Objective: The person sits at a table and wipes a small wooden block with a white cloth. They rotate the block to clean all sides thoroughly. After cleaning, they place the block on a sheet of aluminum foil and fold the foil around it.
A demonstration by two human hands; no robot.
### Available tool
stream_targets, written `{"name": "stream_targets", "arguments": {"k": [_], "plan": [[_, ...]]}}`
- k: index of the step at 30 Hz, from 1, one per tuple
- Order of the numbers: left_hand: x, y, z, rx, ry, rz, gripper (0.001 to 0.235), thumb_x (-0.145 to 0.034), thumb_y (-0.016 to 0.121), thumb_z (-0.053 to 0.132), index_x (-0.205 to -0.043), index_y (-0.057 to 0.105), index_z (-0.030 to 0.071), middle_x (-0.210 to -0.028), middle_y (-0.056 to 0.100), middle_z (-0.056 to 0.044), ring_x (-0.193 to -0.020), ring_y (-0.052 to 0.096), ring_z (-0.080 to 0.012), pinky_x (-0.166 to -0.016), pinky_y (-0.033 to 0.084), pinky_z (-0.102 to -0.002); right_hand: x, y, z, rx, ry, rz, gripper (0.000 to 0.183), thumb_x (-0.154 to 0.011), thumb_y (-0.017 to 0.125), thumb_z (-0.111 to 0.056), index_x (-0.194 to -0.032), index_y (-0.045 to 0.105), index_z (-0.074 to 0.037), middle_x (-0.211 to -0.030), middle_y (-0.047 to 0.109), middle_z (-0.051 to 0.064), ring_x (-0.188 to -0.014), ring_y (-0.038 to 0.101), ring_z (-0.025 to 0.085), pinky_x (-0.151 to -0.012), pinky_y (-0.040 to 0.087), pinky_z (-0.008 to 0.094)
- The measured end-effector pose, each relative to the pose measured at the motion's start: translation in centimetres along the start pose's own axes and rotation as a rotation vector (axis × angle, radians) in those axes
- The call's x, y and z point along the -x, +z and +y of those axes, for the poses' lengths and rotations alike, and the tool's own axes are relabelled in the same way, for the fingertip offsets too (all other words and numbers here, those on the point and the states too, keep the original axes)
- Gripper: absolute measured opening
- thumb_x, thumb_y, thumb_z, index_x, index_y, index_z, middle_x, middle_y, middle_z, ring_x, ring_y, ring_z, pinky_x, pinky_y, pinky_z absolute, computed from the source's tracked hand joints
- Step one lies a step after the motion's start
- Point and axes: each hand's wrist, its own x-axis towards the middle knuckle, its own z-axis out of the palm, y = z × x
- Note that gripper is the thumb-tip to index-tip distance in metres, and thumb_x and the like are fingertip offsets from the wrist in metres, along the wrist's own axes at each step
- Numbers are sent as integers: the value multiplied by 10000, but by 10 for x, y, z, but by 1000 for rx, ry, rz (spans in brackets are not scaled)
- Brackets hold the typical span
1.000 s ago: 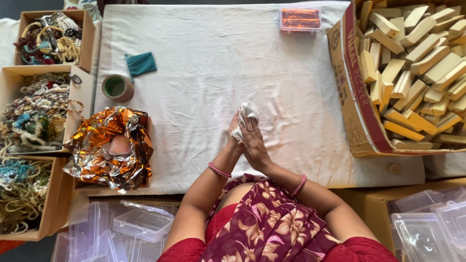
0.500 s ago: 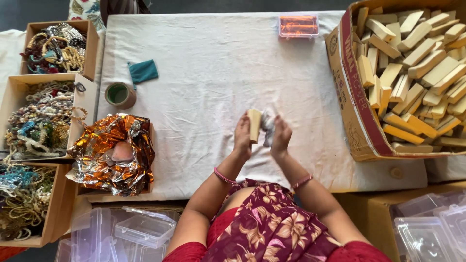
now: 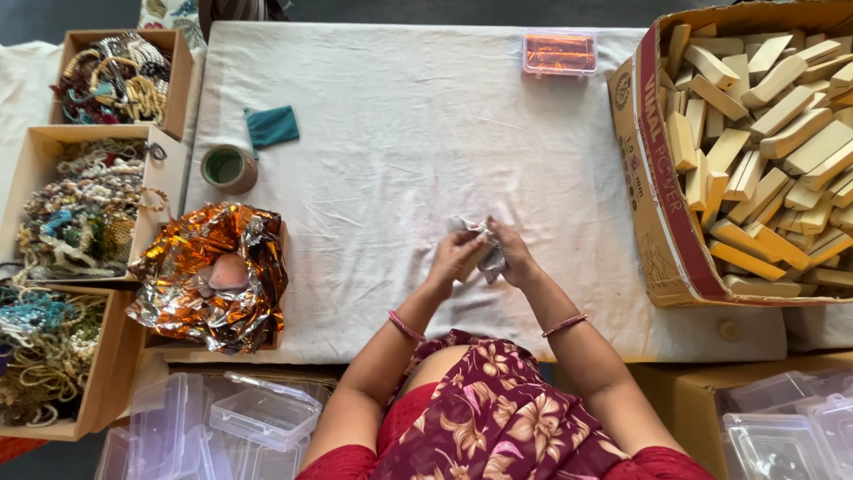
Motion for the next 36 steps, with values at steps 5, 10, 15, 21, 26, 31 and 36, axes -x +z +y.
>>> {"name": "stream_targets", "arguments": {"k": [5,10,15,21,26,31,36], "plan": [[-18,-9,-8,268,-180,338,630,-902,795,149,-1341,372,-8,-1127,606,-143,-956,705,-249,-754,650,-330,-6,-6,33,617,-403,107,306,-1004,664,-377,-1052,654,-75,-922,646,68,-711,595,117,-559,522,260],[-38,-14,-31,718,-54,341,423,-912,603,123,-1299,448,49,-1081,646,-159,-891,713,-263,-694,623,-363,18,21,66,996,-700,214,419,-980,581,-477,-1137,678,-102,-1162,675,104,-968,681,202,-713,655,329],[-2,14,4,619,-128,59,351,-1032,473,119,-1355,566,19,-1253,675,-144,-992,765,-184,-798,675,-288,-5,32,44,1207,-976,66,656,-1088,274,-538,-1608,296,-138,-1733,157,43,-1627,8,235,-1344,3,493],[-5,17,18,755,-21,47,407,-1076,479,250,-1471,495,149,-1220,682,-98,-963,690,-168,-755,585,-301,30,48,42,1047,-824,126,625,-1131,186,-462,-1637,92,-107,-1731,-83,57,-1593,-90,261,-1315,-33,495],[2,14,25,1120,-128,-156,490,-997,452,321,-1407,480,53,-1194,685,-141,-962,736,-242,-827,618,-344,37,59,43,1398,-1122,-19,578,-1119,218,-375,-1626,124,-114,-1713,0,95,-1592,-12,256,-1305,24,497],[1,20,-12,382,79,-89,402,-1099,529,156,-1439,587,-51,-1307,602,-273,-1080,646,-298,-815,532,-370,-32,6,31,671,-731,82,548,-1035,430,-365,-1488,318,-78,-1350,619,194,-1110,681,276,-883,657,422],[32,59,51,-796,1158,254,458,-1053,613,102,-1495,507,158,-1538,509,-152,-1450,462,-292,-1204,480,-426,56,96,-27,-286,-42,113,547,-1028,248,-411,-1333,447,-3,-1126,622,145,-891,701,189,-725,648,283]]}}
